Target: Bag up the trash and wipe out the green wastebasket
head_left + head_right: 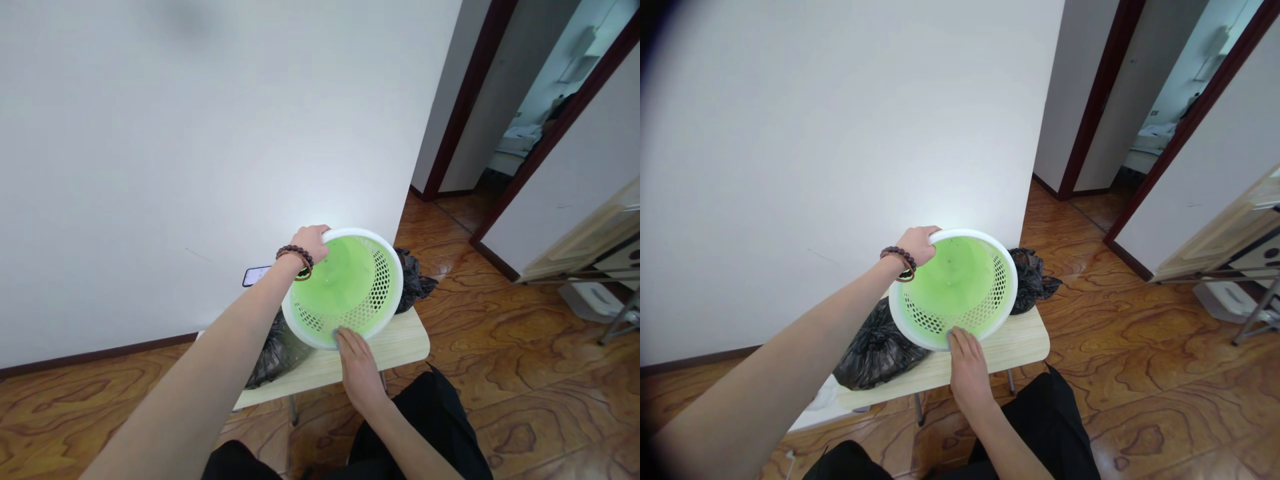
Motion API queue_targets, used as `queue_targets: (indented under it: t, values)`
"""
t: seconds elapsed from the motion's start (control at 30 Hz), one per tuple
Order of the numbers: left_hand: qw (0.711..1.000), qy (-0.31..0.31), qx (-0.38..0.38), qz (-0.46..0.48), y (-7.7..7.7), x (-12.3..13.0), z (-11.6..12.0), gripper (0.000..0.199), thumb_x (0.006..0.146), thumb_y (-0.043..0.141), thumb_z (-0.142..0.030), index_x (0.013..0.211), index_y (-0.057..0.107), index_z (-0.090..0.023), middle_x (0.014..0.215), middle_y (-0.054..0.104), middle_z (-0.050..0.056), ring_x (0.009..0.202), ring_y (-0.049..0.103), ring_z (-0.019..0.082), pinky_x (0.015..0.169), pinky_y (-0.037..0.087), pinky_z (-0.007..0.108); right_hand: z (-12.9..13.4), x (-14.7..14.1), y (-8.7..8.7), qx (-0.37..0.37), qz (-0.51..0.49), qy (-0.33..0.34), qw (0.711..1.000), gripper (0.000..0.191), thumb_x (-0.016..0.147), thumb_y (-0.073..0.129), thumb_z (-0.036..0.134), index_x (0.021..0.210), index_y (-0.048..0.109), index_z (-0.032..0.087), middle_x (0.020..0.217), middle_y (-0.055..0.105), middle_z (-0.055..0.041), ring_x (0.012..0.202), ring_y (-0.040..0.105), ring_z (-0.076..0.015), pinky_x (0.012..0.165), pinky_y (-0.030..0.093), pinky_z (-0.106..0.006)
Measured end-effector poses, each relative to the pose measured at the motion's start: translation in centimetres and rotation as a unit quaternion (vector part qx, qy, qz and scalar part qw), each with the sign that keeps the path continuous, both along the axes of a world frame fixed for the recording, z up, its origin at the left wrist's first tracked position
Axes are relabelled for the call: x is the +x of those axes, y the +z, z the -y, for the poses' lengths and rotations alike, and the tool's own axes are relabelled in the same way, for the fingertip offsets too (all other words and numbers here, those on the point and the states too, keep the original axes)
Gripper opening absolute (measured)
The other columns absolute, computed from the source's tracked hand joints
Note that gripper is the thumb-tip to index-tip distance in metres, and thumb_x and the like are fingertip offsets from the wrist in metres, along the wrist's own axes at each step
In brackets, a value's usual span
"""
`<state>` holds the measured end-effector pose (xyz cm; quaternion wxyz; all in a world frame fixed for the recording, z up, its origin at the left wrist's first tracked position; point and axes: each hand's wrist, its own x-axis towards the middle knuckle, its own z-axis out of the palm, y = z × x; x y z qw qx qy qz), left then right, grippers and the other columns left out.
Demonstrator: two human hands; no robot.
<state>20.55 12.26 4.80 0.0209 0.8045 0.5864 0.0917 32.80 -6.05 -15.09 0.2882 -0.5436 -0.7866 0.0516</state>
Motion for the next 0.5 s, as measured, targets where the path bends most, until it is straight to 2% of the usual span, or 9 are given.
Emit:
queue_targets:
  t: [0.1, 0.2, 0.33, 0.4, 0.5]
  values:
    - [1.000, 0.000, 0.006, -0.005, 0.0, -0.1, 0.1, 0.045, 0.063, 0.045, -0.015, 0.105, 0.057, -0.025, 0.084, 0.066, 0.004, 0.073, 0.060, 0.016, 0.060, 0.045, 0.021, 0.0, -0.3, 0.2, -0.001, -0.010, 0.031, 0.999, 0.051, 0.078, 0.034, 0.001, 0.126, 0.042, 0.015, 0.128, 0.044, -0.0092, 0.120, 0.035, -0.0192, 0.100, 0.032, -0.040]
    - [1.000, -0.008, 0.012, -0.006, -0.3, -0.2, 0.0, 0.045, 0.063, 0.044, -0.015, 0.105, 0.057, -0.025, 0.083, 0.067, 0.003, 0.071, 0.060, 0.016, 0.060, 0.045, 0.022, -0.6, 2.0, 0.1, 0.004, 0.013, 0.036, 0.999, 0.052, 0.076, 0.032, -0.001, 0.124, 0.045, 0.013, 0.126, 0.046, -0.0098, 0.119, 0.036, -0.0191, 0.101, 0.031, -0.041]
    - [1.000, -0.018, 0.019, 0.001, -0.6, 0.0, -0.1, 0.043, 0.062, 0.045, -0.015, 0.103, 0.057, -0.025, 0.084, 0.066, 0.004, 0.073, 0.060, 0.018, 0.060, 0.045, 0.024, -1.5, 5.1, -0.2, 0.017, 0.036, -0.006, 0.999, 0.051, 0.075, 0.031, -0.003, 0.120, 0.049, 0.012, 0.125, 0.047, -0.0108, 0.120, 0.035, -0.0193, 0.102, 0.029, -0.041]
    - [1.000, -0.016, 0.018, 0.002, -0.5, 0.1, -0.1, 0.043, 0.063, 0.045, -0.016, 0.103, 0.057, -0.024, 0.085, 0.066, 0.004, 0.073, 0.060, 0.018, 0.060, 0.046, 0.024, -1.5, 4.8, -0.4, 0.025, 0.022, -0.027, 0.999, 0.049, 0.076, 0.031, -0.001, 0.120, 0.050, 0.012, 0.125, 0.047, -0.0113, 0.120, 0.035, -0.0200, 0.101, 0.030, -0.042]
    - [1.000, -0.003, 0.009, -0.002, -0.2, 0.3, 0.1, 0.044, 0.064, 0.045, -0.016, 0.105, 0.057, -0.024, 0.084, 0.066, 0.004, 0.073, 0.060, 0.017, 0.060, 0.045, 0.024, -0.8, 1.7, -0.3, 0.015, -0.044, -0.034, 0.998, 0.045, 0.080, 0.031, 0.003, 0.119, 0.050, 0.014, 0.121, 0.050, -0.0115, 0.117, 0.040, -0.0196, 0.099, 0.033, -0.043]
